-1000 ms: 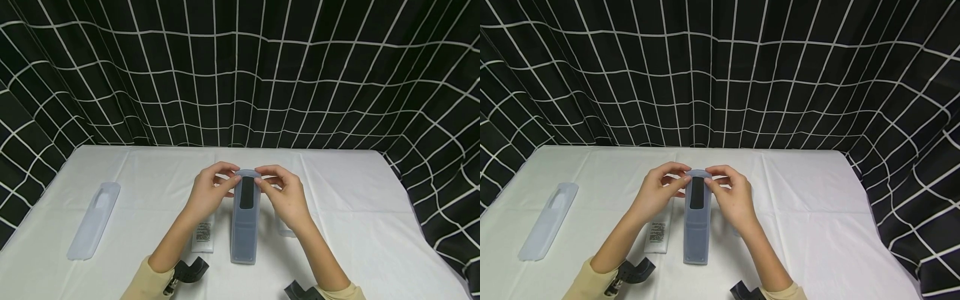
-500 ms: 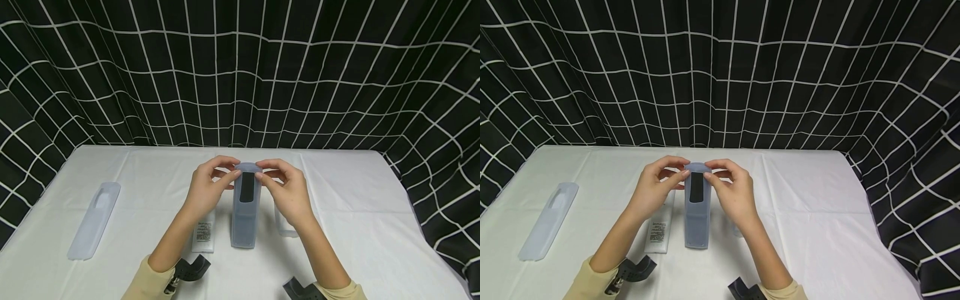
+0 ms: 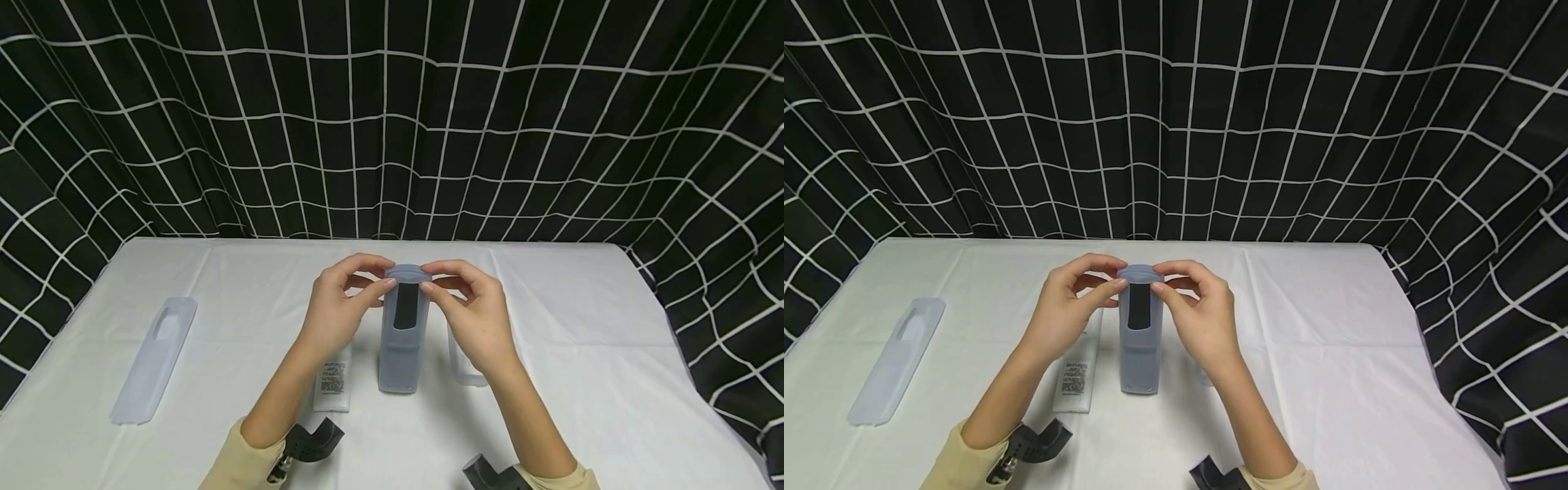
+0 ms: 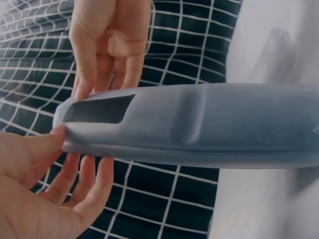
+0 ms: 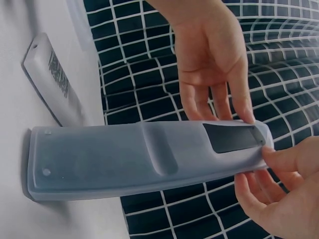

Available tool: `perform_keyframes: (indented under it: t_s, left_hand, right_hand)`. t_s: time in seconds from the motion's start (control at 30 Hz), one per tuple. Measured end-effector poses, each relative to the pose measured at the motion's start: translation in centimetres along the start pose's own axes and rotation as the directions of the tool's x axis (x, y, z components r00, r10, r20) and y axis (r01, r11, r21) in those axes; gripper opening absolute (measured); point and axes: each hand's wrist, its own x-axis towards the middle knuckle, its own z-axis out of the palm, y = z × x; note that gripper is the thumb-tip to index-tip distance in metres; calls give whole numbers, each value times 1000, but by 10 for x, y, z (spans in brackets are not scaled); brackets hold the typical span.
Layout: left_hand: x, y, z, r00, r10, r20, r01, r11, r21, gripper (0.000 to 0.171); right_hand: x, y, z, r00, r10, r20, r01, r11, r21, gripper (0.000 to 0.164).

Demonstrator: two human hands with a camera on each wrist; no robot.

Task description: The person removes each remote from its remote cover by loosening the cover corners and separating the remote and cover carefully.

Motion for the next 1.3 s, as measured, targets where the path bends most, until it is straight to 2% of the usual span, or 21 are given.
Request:
perform_keyframes:
  t_s: [0.37, 0.7, 1.0, 1.3]
  left_hand:
    - [-2, -2, 1, 1000, 6, -25, -7, 999, -37, 17]
    - [-3, 1, -5, 1000, -3, -2, 3, 997, -72, 11]
    - [-2, 0, -9, 1000, 10, -9, -10, 999, -30, 9]
    - [-1, -1, -9, 1000, -6, -8, 5, 997, -76, 10]
  right_hand:
    - [-2, -1, 0, 1000, 12, -7, -12, 1000, 1, 17]
    - [-5, -2, 2, 1000, 15, -20, -15, 1000, -3, 15]
    - [-5, -3, 4, 999, -10, -38, 12, 998, 55, 10]
    - [-5, -3, 4, 998, 7, -59, -4, 999, 43, 8]
